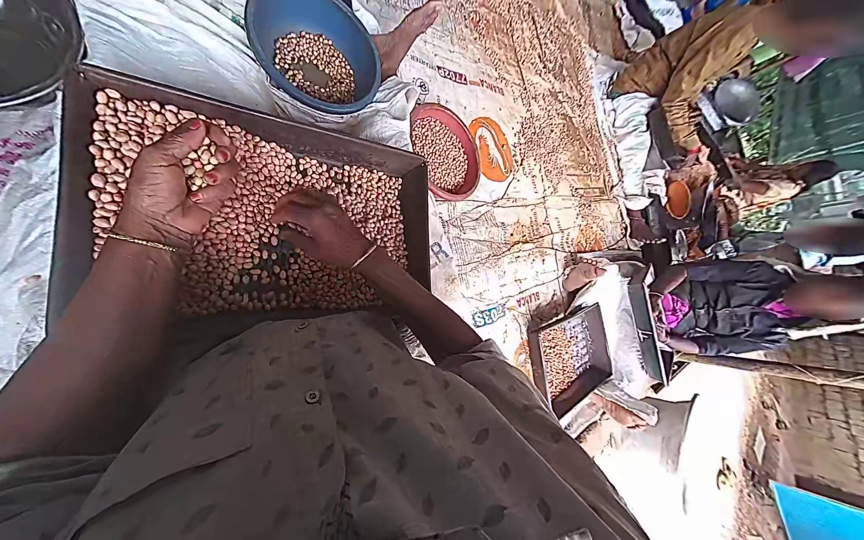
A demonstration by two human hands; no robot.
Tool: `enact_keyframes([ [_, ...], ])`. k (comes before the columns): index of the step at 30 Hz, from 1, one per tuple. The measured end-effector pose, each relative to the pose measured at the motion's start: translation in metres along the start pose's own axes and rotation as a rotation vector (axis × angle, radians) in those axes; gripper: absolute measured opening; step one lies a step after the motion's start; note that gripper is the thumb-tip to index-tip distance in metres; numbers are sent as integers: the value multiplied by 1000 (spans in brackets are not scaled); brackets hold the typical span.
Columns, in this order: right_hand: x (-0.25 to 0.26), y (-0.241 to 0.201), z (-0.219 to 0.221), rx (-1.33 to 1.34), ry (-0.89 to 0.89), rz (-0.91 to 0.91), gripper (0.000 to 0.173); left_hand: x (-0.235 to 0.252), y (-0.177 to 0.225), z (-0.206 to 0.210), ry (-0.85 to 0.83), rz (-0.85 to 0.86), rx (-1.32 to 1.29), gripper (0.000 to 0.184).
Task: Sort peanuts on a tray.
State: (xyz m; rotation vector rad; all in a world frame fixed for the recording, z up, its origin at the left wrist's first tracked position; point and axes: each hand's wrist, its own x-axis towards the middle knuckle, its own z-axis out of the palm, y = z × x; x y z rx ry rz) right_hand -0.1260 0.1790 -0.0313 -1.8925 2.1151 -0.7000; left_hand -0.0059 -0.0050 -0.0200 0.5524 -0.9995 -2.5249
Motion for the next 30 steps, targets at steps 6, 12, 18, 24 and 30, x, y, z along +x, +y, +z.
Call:
enact_keyframes([
  [6,-10,18,-12,-260,-149,281,29,-2,4,0,59,0,9,40],
  [12,-83,13,-64,131,-260,401,22,-1,7,1,17,29,-57,42],
  [18,-30,23,-61,52,44,219,17,0,8,-1,33,71,-49,42],
  [24,41,40,-15,-354,-139,221,32,-1,9,-8,60,118,-73,41],
  [30,-22,65,-40,-472,-34,423,34,0,15,-8,58,158,-150,43],
])
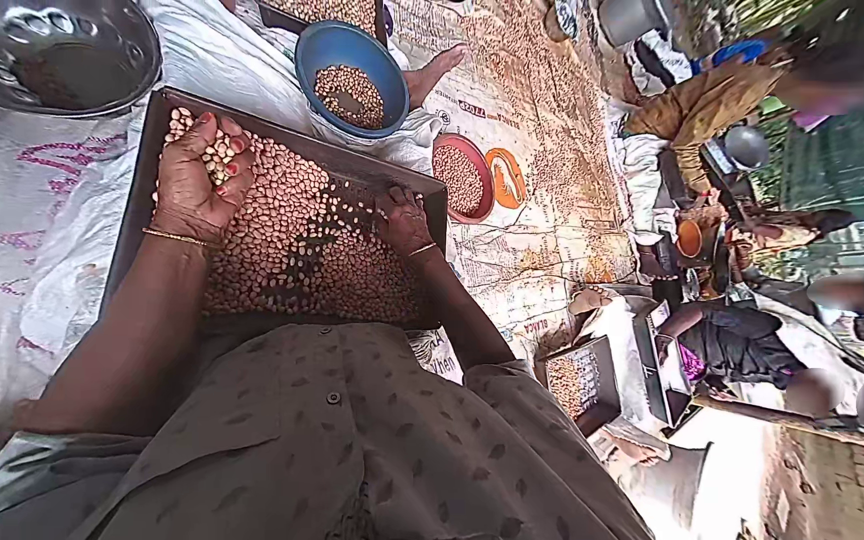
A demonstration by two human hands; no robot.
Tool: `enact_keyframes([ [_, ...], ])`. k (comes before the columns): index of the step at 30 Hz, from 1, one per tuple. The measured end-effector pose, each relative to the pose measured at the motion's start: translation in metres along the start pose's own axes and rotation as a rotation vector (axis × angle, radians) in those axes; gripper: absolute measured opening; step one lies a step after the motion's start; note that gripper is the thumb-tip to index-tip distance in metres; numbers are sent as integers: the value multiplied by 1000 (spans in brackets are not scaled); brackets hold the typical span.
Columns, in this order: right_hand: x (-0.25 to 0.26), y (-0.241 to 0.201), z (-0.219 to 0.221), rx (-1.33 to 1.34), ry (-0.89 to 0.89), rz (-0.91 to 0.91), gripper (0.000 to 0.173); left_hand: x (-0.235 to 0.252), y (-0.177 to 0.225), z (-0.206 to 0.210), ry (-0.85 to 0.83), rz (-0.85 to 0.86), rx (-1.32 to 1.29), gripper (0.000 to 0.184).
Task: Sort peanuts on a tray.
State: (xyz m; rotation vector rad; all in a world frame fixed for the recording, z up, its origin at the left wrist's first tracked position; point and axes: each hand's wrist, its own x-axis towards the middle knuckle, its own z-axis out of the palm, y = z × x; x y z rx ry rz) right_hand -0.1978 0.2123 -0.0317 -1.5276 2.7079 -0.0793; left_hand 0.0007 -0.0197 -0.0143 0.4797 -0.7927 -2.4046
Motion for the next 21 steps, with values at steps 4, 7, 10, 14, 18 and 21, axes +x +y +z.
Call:
enact_keyframes([
  [4,-55,3,-26,244,-281,101,29,-1,0,1,-13,13,-32,43],
  [7,-71,-3,-49,495,-504,-41,25,-1,0,1,-8,28,-62,43],
  [10,-47,-22,-60,498,-356,-152,22,1,-1,0,-7,38,-69,44],
  [14,11,-87,-38,513,-44,-438,20,3,-1,-5,-12,59,-52,45],
  [18,37,-145,-10,291,-253,-540,36,4,1,-9,-16,85,-57,44],
  [21,44,-114,-5,231,-244,-340,32,4,2,-8,-25,83,-60,44],
])
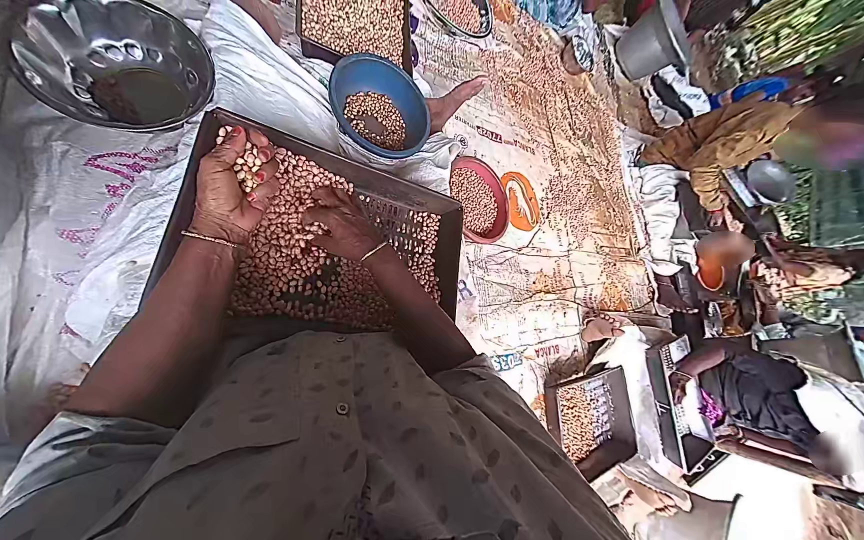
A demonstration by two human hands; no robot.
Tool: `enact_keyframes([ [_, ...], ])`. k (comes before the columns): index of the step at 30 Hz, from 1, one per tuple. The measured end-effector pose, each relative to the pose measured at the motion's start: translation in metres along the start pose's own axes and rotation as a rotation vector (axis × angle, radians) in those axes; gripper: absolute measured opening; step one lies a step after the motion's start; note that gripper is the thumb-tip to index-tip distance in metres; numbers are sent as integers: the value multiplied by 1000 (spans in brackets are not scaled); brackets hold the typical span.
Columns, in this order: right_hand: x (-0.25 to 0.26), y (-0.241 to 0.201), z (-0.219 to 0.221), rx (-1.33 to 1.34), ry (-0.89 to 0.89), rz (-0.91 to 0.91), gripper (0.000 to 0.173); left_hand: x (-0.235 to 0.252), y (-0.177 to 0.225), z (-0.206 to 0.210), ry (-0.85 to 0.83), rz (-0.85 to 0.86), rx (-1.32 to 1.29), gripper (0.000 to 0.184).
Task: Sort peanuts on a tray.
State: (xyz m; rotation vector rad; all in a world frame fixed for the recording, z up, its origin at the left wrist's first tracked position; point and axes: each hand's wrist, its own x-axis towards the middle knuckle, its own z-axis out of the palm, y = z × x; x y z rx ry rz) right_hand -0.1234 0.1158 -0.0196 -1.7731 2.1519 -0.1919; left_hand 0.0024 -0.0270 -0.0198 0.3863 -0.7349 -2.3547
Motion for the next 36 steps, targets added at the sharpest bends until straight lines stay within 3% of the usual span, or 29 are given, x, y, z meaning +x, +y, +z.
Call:
enact_keyframes([
  [4,-44,54,-21,95,12,269,25,-2,0,5,2,-24,-21,45],
  [8,-77,56,-45,479,-43,129,19,0,-1,7,-3,-33,-41,44],
  [11,-55,32,-45,343,55,96,18,-1,-1,8,7,-32,-24,44],
  [15,-14,12,-8,61,129,137,23,-1,-2,4,31,-74,25,42],
  [19,-12,0,14,-98,226,181,28,2,-6,5,67,-149,85,40],
  [23,-20,9,20,-101,311,72,21,0,-6,10,64,-198,148,39],
  [28,-18,30,21,163,520,48,15,-3,-6,10,65,-242,245,41],
  [30,-19,28,4,375,643,44,15,-4,-6,14,67,-313,336,48],
  [33,-20,8,-27,705,643,-71,23,-5,-13,18,35,-452,401,55],
  [36,-12,14,-33,531,655,8,17,-5,-15,19,8,-518,323,51],
])
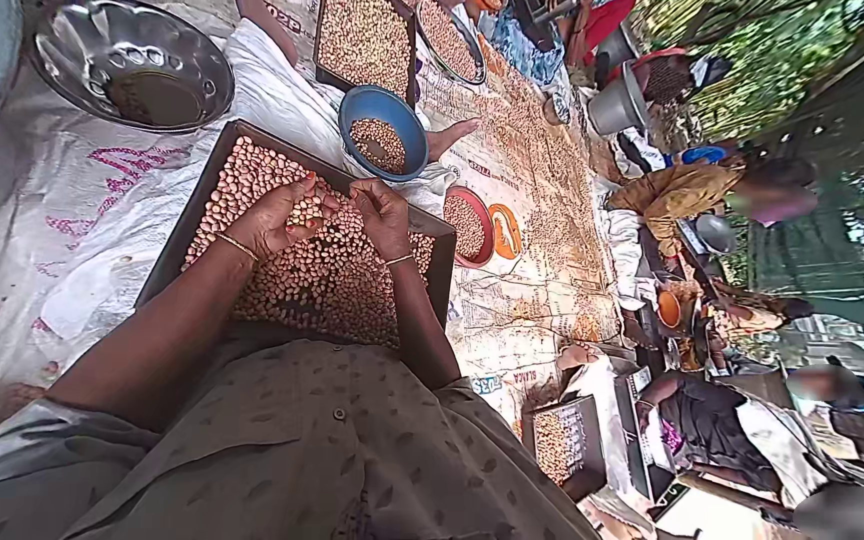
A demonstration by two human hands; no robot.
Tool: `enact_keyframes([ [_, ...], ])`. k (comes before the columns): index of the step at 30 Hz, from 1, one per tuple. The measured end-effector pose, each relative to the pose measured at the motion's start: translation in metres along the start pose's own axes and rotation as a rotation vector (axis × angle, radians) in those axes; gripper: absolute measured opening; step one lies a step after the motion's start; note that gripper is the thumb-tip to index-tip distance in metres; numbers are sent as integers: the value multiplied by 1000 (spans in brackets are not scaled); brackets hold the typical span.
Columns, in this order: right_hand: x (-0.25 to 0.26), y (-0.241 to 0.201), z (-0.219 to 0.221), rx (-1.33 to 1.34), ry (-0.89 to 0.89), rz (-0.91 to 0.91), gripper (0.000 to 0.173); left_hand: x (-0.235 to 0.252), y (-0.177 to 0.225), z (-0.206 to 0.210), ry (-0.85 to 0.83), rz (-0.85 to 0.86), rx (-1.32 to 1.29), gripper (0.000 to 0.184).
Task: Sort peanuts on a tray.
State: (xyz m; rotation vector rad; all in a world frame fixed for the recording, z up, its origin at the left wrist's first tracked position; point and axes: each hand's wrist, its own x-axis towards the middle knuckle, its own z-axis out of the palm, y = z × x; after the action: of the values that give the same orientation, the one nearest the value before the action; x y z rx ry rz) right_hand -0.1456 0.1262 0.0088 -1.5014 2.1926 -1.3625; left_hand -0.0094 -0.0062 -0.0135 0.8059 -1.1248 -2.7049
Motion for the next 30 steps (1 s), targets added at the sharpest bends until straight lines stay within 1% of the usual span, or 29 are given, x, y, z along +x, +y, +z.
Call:
enact_keyframes([
  [1,2,8,1,-146,-26,27,15,0,1,-1,1,10,-29,47],
  [4,-4,21,16,-551,-258,204,21,-2,6,-4,77,91,-94,39],
  [6,-8,21,27,-695,-313,257,23,-1,8,-6,106,135,-152,37],
  [8,-7,13,30,-736,-339,261,25,-1,7,-8,106,154,-169,38],
  [10,-7,10,30,-737,-371,251,29,0,6,-9,97,160,-152,39],
  [14,-21,18,32,-752,-335,74,27,4,4,-11,109,165,-130,39],
  [18,-20,23,28,-711,-298,70,15,1,4,-8,119,172,-84,40],
  [20,-14,28,25,-662,-284,129,21,0,4,-5,112,167,-46,43],
  [21,-11,28,22,-614,-265,161,23,-2,3,-4,102,155,-6,46],
  [22,-10,25,16,-537,-210,161,23,-3,3,-4,88,137,41,50],
  [24,-7,15,5,-259,-63,36,21,-3,3,-3,67,88,114,55],
  [26,-6,5,3,51,-39,-29,22,-2,0,-2,25,38,104,57],
  [27,-7,2,4,109,-40,-15,20,-2,0,-4,-8,19,83,55],
  [28,-7,4,5,80,-51,6,18,-2,0,-4,-22,12,57,53],
  [29,-9,7,4,-20,-90,36,16,-2,0,-4,-30,15,19,48],
  [30,-10,10,3,-157,-166,79,15,-2,1,-3,-3,29,-23,41],
])
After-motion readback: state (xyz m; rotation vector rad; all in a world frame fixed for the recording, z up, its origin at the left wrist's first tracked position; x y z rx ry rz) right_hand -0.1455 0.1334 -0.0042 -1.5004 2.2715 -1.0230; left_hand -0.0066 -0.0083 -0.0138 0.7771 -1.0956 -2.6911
